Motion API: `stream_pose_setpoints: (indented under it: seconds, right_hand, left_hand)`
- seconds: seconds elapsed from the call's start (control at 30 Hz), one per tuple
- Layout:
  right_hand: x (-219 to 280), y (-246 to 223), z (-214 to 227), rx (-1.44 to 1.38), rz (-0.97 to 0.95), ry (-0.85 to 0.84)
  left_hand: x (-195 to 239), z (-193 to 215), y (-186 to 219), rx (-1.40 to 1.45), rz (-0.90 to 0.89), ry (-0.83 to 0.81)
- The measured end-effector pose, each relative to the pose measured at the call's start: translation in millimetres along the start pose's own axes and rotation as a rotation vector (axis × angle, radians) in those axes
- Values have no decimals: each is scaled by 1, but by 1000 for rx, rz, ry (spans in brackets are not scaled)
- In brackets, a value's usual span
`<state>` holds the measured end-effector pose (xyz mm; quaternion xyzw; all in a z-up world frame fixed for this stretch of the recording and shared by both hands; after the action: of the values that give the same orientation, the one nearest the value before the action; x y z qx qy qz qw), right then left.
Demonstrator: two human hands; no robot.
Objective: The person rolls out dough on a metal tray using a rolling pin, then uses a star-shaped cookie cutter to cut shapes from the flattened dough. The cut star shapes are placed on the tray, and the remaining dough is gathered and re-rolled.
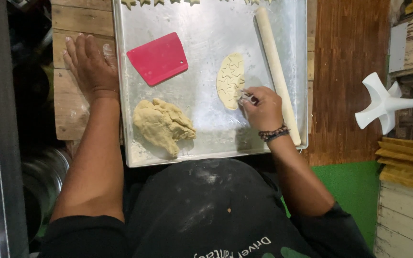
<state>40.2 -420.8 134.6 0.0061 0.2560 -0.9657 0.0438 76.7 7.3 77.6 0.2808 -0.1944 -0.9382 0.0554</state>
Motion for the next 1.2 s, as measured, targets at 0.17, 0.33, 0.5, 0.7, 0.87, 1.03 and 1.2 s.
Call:
stream_pose_setpoints:
  seconds: [0.17, 0.33, 0.5, 0.7, 0.87, 1.03, 1.2]
  right_hand:
    - [-3, -1, -15, -8, 278, 100]
    - [-4, 2, -22, -7, 356, 80]
    - [-3, -1, -26, -29, 426, 55]
    - [0, -20, -7, -93, 387, 80]
    - [16, 29, 1, 277, -257, -230]
    - [32, 12, -4, 429, -239, -338]
    - [32, -35, -43, 389, 3, -268]
  left_hand:
    - [0, 0, -1, 22, -2, -8]
    - [0, 0, 1, 1, -11, -6]
    - [2, -5, -4, -18, -28, 30]
    - [1, -2, -1, -1, -18, 13]
    - [2, -3, -3, -14, -15, 5]
    - [0, -1, 0, 1, -9, -23]
    - [1, -2, -3, 5, -8, -5]
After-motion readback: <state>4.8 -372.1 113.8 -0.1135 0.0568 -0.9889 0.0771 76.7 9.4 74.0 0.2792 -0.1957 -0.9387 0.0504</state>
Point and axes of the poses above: each hand's wrist, its own x-axis away from the middle knuckle, its own z-axis out of the back of the hand, y = z × x, the point moved 10 cm from there along -x, towards the middle knuckle, and after that the axes turned 4 degrees about -z, right-handed, at the moved point
